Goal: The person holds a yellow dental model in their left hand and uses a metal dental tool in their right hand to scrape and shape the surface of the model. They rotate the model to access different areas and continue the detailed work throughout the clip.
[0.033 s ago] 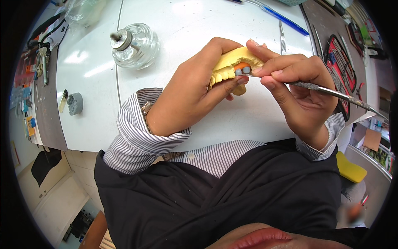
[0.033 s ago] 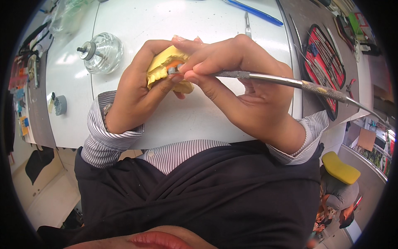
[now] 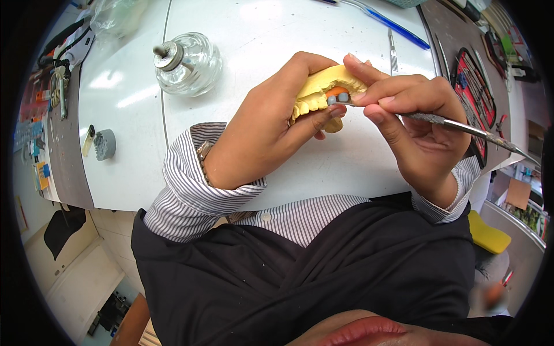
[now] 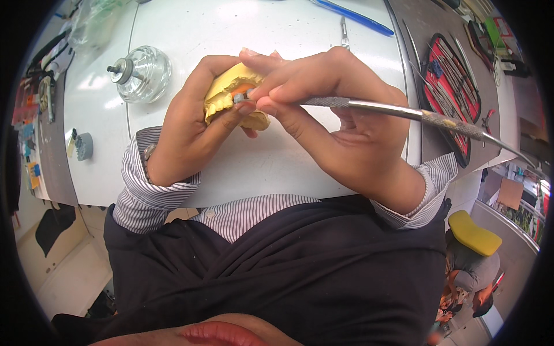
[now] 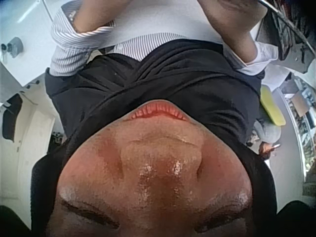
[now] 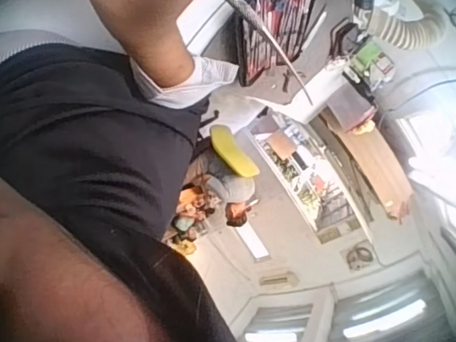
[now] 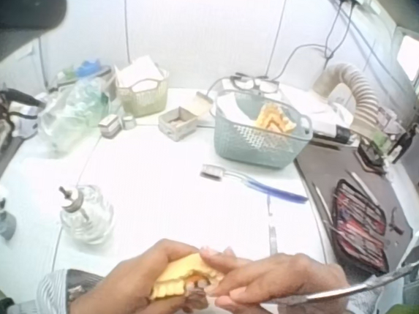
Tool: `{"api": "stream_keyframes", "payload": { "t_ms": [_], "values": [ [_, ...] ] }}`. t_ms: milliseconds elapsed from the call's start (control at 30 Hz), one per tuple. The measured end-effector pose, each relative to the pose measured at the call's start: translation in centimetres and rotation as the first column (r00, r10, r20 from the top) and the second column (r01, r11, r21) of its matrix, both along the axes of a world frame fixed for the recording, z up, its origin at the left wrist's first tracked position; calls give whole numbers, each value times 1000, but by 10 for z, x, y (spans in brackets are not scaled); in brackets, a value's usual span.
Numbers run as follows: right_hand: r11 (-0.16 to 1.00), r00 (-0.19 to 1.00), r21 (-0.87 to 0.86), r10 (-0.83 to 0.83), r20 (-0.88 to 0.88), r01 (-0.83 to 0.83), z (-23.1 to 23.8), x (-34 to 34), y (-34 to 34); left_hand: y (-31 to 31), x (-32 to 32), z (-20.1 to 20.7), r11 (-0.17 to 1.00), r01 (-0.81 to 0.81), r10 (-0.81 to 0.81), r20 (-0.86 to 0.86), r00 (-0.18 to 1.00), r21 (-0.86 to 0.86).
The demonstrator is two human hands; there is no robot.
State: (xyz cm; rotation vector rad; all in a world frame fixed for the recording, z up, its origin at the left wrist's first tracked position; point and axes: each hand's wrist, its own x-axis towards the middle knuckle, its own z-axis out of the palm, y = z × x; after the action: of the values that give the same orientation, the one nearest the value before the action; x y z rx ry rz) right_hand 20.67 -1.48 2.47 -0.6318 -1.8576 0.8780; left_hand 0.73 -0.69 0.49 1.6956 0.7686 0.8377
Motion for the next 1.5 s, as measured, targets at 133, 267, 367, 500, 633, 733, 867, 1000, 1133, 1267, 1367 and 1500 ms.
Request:
{"api": "stream_keyframes", "payload": {
  "t_ms": [133, 267, 367, 500, 633, 733, 867, 1000, 1133, 1267, 1367, 1500],
  "values": [
    [999, 999, 32, -39, 34, 38, -1, -1, -1, 0, 1, 1, 1000, 6, -6, -1, 1000, -4],
    [1000, 998, 1, -20, 60, 20, 1, 2, -2, 0, 0, 0, 999, 5, -4, -25, 1000, 39],
    [1000, 1000, -8, 11, 8, -11, 0, 2, 0, 0, 0, 0, 1000, 16, -17, 13, 1000, 12],
    [1000, 1000, 19, -18, 4, 18, -1, 0, -1, 0, 0, 3, 1000, 21, -21, 1, 1000, -14],
    [1000, 999, 23, -13, 29, 12, 0, 1, -2, 0, 0, 2, 1000, 15, -15, -4, 1000, 21],
    [999, 999, 40, 33, 15, -34, 3, 2, 1, 0, 0, 2, 999, 9, -9, 3, 1000, 34],
    [999, 1000, 42, -23, -20, 23, -1, -3, -2, 0, 0, 2, 999, -2, 3, -30, 1000, 52],
    [999, 999, 32, -9, 40, 8, 2, -2, -3, 1, -1, 1, 990, -8, 18, -72, 997, 143],
    [1000, 1000, 3, 7, 14, -7, 2, 1, -3, 0, -2, 0, 988, -18, 31, -83, 996, 154],
    [999, 999, 37, -20, 25, 19, 0, -3, -3, 0, -2, 0, 985, -35, 52, -101, 993, 170],
    [999, 997, 43, -16, 75, 13, 3, -3, -4, 0, -3, 0, 982, -28, 49, -113, 992, 186],
    [1000, 999, 16, 21, 32, -22, 3, 0, -2, 1, -3, -3, 968, -38, 69, -114, 991, 250]
  ]
}}
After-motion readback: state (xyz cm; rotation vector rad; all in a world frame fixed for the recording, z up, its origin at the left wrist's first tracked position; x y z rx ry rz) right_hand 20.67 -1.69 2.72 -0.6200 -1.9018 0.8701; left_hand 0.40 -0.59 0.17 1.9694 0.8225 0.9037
